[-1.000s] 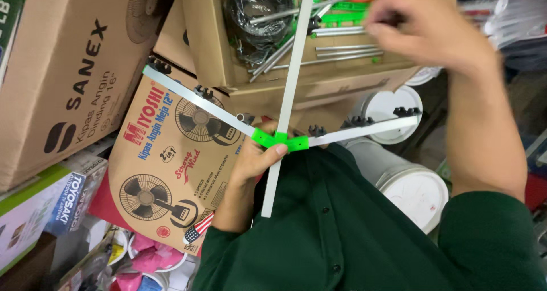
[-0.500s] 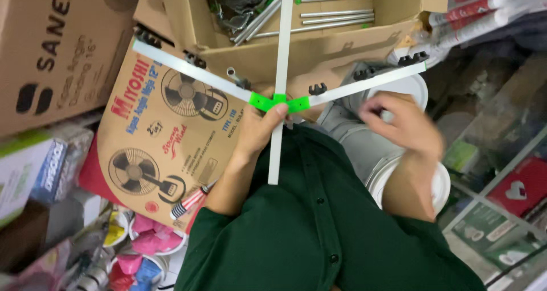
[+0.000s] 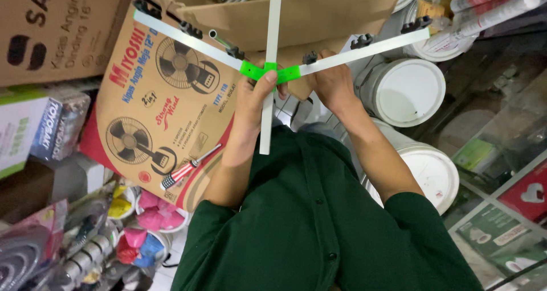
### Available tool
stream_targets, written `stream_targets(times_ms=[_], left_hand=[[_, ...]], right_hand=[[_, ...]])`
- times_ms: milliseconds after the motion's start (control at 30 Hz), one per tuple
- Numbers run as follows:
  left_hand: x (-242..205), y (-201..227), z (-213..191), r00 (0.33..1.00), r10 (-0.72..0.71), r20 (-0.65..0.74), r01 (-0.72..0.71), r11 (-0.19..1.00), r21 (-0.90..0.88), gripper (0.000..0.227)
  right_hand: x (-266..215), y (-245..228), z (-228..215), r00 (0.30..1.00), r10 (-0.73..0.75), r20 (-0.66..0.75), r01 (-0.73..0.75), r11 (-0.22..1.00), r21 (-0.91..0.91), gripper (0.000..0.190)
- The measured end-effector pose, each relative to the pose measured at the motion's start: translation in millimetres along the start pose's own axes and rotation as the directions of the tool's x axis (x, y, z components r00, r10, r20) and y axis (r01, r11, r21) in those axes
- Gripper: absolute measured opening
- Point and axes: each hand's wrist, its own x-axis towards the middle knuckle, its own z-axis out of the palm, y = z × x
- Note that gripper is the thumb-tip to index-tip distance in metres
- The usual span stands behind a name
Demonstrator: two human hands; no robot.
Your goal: The person assembles a white cross-shaped stand for a fan by inserting white metal rods into a green plastic central joint and attaching black plastic feet to the ends of the rods.
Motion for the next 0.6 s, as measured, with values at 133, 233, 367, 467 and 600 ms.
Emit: stream_targets(times_ms=[133, 233, 367, 467, 600], left_hand=[[2, -1, -1, 0.998, 0.011, 0.058, -0.009, 1.0, -0.027, 0.033], [1, -3, -7, 0.996, -0.038, 0.076, 0.041, 0.998, -0.039, 0.032], [4, -9, -13, 0.988, -0.096, 0.125, 0.109, 0.989, -0.097, 0.026], [2, -9, -16, 0.975, -0.077, 0.209, 0.107, 0.985, -0.136, 0.029], [1, -9, -18, 0.961, -0.08, 0.265, 0.142, 0.964, -0.227, 0.031]], right_hand=[[-6, -2, 0, 0.996, -0.035, -0.08, 0.037, 0.999, 0.034, 0.019], [-11, -7, -5, 0.985, -0.043, -0.169, 0.056, 0.995, 0.078, 0.025], [-26, -27, -17, 0.966, 0.132, -0.224, -0.089, 0.977, 0.194, 0.02], [-41, -45, -24, 0.889, 0.292, -0.352, -0.175, 0.928, 0.329, 0.022], [-54, -77, -32, 0.839, 0.381, -0.389, -0.164, 0.858, 0.486, 0.015]])
